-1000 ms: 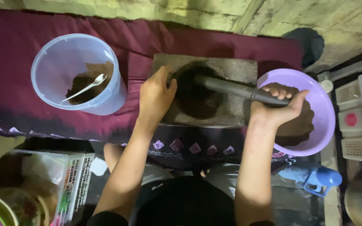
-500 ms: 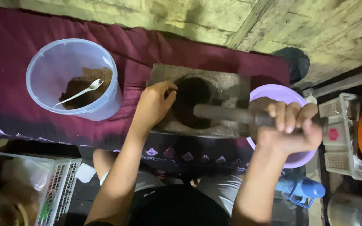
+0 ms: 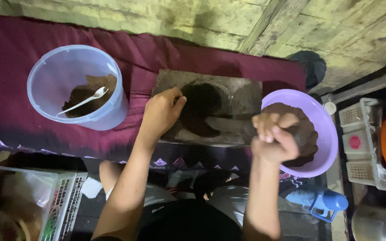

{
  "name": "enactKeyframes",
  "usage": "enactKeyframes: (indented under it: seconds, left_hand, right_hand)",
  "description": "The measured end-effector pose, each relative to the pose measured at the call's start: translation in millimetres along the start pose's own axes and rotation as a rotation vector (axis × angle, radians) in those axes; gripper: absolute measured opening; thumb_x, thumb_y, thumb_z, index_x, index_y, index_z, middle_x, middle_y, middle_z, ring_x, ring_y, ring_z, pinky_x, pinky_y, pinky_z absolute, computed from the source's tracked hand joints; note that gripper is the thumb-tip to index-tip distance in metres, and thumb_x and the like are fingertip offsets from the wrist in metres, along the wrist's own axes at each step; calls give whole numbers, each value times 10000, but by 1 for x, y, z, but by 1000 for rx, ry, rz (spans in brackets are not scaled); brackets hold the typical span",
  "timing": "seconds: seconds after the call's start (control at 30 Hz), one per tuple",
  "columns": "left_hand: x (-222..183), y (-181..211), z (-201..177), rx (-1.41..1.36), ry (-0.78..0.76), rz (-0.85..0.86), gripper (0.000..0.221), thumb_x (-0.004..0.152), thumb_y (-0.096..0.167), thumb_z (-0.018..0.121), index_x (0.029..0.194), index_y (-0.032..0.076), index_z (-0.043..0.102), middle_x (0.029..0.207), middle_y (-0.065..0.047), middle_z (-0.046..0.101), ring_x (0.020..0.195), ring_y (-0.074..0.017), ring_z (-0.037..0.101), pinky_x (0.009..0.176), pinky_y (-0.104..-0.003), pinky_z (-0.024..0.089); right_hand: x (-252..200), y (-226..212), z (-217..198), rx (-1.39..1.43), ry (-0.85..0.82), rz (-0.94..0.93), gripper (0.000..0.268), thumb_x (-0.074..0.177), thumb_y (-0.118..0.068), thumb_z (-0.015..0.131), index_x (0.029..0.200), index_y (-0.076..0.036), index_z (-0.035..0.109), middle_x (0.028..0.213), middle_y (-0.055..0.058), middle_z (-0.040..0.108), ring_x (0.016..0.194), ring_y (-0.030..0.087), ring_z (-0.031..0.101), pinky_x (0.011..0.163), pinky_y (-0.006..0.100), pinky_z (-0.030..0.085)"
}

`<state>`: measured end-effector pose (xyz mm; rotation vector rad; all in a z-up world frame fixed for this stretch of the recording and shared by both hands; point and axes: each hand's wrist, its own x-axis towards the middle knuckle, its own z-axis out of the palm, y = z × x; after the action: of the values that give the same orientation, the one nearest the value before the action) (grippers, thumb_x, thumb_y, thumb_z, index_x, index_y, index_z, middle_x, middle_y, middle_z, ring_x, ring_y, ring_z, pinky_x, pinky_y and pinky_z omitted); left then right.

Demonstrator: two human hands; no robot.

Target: Grinding a dark brown powder in a stone mortar using a pestle and a spoon to reposition the material.

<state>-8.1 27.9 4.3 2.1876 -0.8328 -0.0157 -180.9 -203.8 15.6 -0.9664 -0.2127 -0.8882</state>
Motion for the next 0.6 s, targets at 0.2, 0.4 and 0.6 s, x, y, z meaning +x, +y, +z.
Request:
enactKeyframes:
  seconds: [0.2,0.4,0.6]
  left_hand:
    - [2,6,-2,23,2,-46,163,995,261,640,974,116,709,778,-127,700,799,-395,715,688,-505,550]
    - [1,4,0,1,-5,-61,169,999,269,625,969,116,691,788,-139,695,818,-419,708,698,-531,540]
    - [1,5,0,8,33,-98,175,977,294,624,988,136,699,827,-150,719,861,-428,713,733,-564,553]
  right_hand:
    - [9,-23,24,-46,-155,8,275,704,-167,541,643,-267,292,391,-90,281,345,101,336,656,291,405]
    - [-3,31,-16,-34,-86,28,269,749,-158,541,763,-253,291,447,-82,290,418,119,373,690,333,429]
    - [-1,-21,21,-104,-249,28,168,780,-141,521,839,-229,391,510,-44,379,454,154,448,759,389,455]
